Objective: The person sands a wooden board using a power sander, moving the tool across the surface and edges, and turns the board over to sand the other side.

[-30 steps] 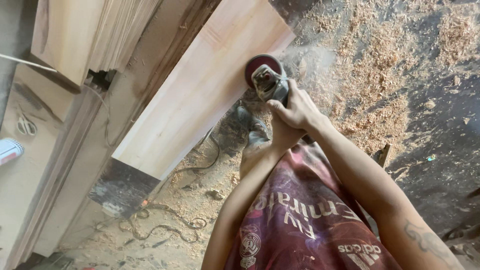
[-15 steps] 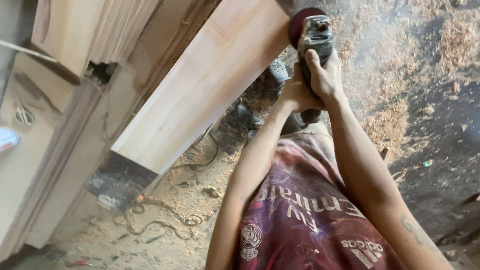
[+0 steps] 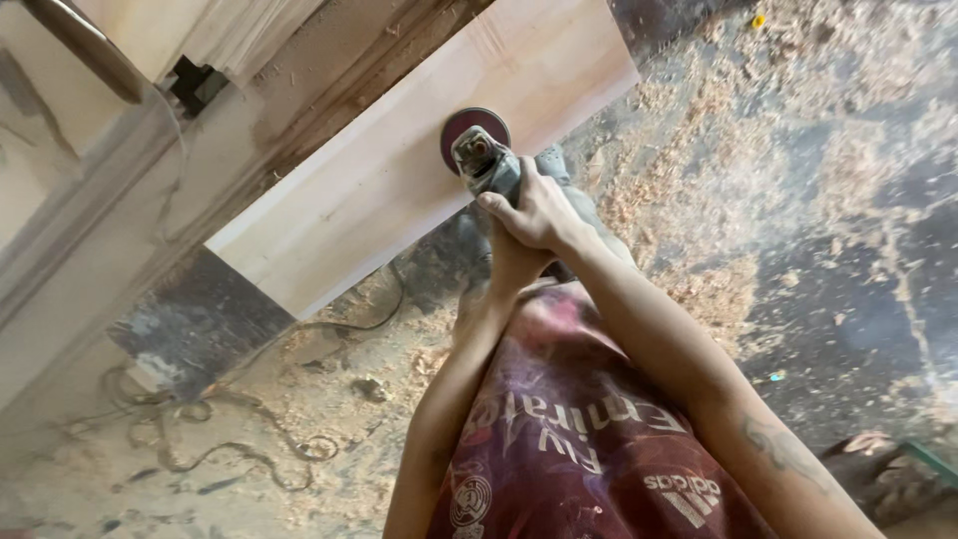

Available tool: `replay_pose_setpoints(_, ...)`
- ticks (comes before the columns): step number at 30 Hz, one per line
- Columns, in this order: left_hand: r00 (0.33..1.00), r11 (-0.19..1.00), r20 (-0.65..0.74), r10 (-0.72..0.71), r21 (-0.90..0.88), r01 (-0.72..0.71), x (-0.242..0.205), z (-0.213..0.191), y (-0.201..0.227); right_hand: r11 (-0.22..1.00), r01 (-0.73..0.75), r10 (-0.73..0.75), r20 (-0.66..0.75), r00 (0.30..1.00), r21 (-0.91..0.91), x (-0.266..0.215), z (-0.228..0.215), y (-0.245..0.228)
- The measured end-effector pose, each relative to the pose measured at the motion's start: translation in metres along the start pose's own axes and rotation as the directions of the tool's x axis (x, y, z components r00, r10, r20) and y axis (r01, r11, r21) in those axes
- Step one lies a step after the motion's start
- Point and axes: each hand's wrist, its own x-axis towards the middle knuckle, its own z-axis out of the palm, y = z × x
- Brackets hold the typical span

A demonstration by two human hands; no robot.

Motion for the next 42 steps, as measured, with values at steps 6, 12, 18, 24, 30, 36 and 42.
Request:
replay_pose_setpoints(6,0.992,0.978,0.049,-0.116,0.181,0.105,0.04,0.056,0.004,0.994,0.023,-0.012,-0.094,0.995,0.108,0.011,-0.062,0.053)
replay_pose_setpoints(12,0.95,0.921,0.179,-0.254,0.344,0.182,0.107,0.127,0.011,0.985,-0.031,0.063,-0.187,0.98,0.17,0.031,-0.14,0.097)
replay_pose_setpoints(18,0.903,0.863,0.182,-0.39,0.413,0.29,0.128,0.129,0.017,0.973,-0.043,0.075,-0.135,0.988,0.228,0.047,-0.143,0.104)
replay_pose_setpoints(24,0.985,0.931,-0.014,-0.173,-0.327,0.159,0.074,0.09,-0.021,0.996,-0.085,0.071,0.367,0.928,0.022,0.072,-0.114,0.042)
replay_pose_setpoints(30,0.993,0.993,-0.05,-0.11,-0.048,0.107,0.067,0.096,-0.031,0.951,-0.243,0.305,0.457,0.836,-0.191,0.083,-0.116,0.024)
replay_pose_setpoints(36,0.928,0.912,0.186,-0.322,0.323,0.252,0.13,0.12,0.005,0.995,-0.026,0.023,0.03,0.999,0.101,0.066,-0.154,0.067)
replay_pose_setpoints(42,0.923,0.895,0.127,-0.362,0.324,0.307,0.132,0.092,0.013,0.966,-0.057,0.094,-0.138,0.986,0.251,0.068,-0.143,0.049)
